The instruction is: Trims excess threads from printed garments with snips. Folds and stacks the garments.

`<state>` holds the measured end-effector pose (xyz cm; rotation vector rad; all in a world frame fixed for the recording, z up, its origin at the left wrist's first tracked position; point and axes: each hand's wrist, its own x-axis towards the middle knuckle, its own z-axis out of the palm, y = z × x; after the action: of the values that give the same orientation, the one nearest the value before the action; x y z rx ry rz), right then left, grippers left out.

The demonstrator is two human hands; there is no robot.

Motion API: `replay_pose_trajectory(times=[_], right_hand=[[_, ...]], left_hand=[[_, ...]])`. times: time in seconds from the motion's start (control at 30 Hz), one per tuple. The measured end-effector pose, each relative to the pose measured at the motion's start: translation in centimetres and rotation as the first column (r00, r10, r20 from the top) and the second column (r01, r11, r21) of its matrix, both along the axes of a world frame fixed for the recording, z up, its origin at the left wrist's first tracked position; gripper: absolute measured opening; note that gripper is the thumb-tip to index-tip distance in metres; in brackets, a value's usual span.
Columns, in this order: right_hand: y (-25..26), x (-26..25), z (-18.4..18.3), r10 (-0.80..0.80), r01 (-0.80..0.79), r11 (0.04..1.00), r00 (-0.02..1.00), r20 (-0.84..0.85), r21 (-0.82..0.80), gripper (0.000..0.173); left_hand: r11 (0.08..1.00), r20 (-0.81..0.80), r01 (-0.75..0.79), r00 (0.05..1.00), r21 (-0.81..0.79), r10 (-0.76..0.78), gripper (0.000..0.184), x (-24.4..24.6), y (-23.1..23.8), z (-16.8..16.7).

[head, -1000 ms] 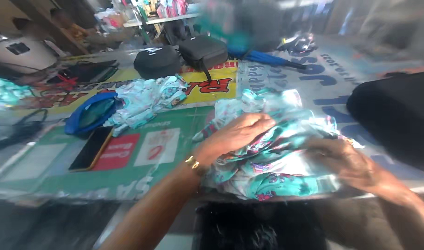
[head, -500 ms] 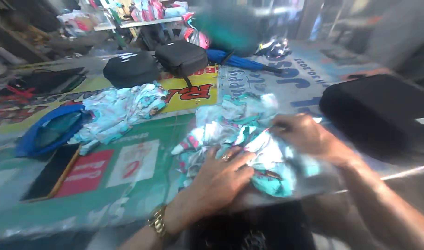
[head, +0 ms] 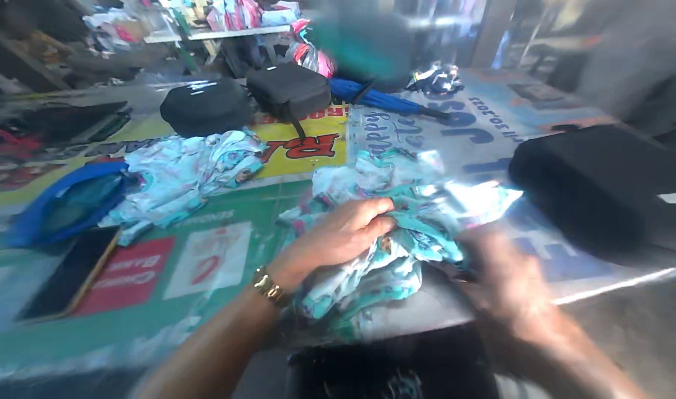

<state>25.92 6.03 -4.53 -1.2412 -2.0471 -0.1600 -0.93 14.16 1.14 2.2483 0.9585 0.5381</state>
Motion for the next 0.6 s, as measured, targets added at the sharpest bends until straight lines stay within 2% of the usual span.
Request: replay_pose_trajectory(times=[0.1, 0.17, 0.23, 0.3, 0.4, 0.5, 0.53, 0.6], right_hand=[[0.9, 0.5, 0.7, 0.044, -0.133, 0.953, 0.95, -0.31, -0.272, 0.029], [1.5, 1.2, 1.7, 0.039, -0.343, 0.845, 0.803, -0.594, -0.409, 0.019], [2.2, 2.5, 2.3, 0.036, -0.524, 0.734, 0.666, -0.745, -0.432, 0.014], [2.4, 3.3, 2.4, 0.07, -0.605, 0.672, 0.626, -0.777, -0.427, 0.013], [2.3, 3.4, 2.4, 0.111, -0.626, 0.655, 0.634, -0.766, -0.424, 0.015], [2.0, 3.3, 2.3, 0.161, -0.647, 0.662, 0.616, -0.771, -0.379, 0.015], [1.8, 3.4, 2.2, 0.175, -0.649, 0.669, 0.611, -0.772, -0.362, 0.015], [1.3, 3.9, 1.9, 0.227, -0.646, 0.693, 0.616, -0.755, -0.319, 0.011]], left_hand=[[0.998, 0.036, 0.025, 0.999, -0.049, -0.023, 0.024, -0.5, 0.0, -0.2], [0.995, 0.072, 0.083, 0.994, -0.048, -0.08, 0.025, -0.8, -0.3, -0.4], [0.99, 0.093, 0.14, 0.986, -0.013, -0.138, 0.027, -1.1, -0.9, -0.3], [0.989, -0.014, 0.102, 0.995, 0.108, -0.101, 0.029, -0.8, -2.1, 0.1], [0.931, -0.171, -0.036, 0.98, 0.364, 0.105, 0.038, 1.7, -4.6, 0.3], [0.796, -0.104, -0.119, 0.969, 0.594, 0.222, 0.028, 4.1, -5.7, -0.2], [0.78, -0.057, -0.134, 0.976, 0.612, 0.212, 0.024, 4.6, -5.8, -0.3], [0.802, 0.063, -0.166, 0.985, 0.574, 0.158, 0.023, 5.2, -6.1, -0.1]])
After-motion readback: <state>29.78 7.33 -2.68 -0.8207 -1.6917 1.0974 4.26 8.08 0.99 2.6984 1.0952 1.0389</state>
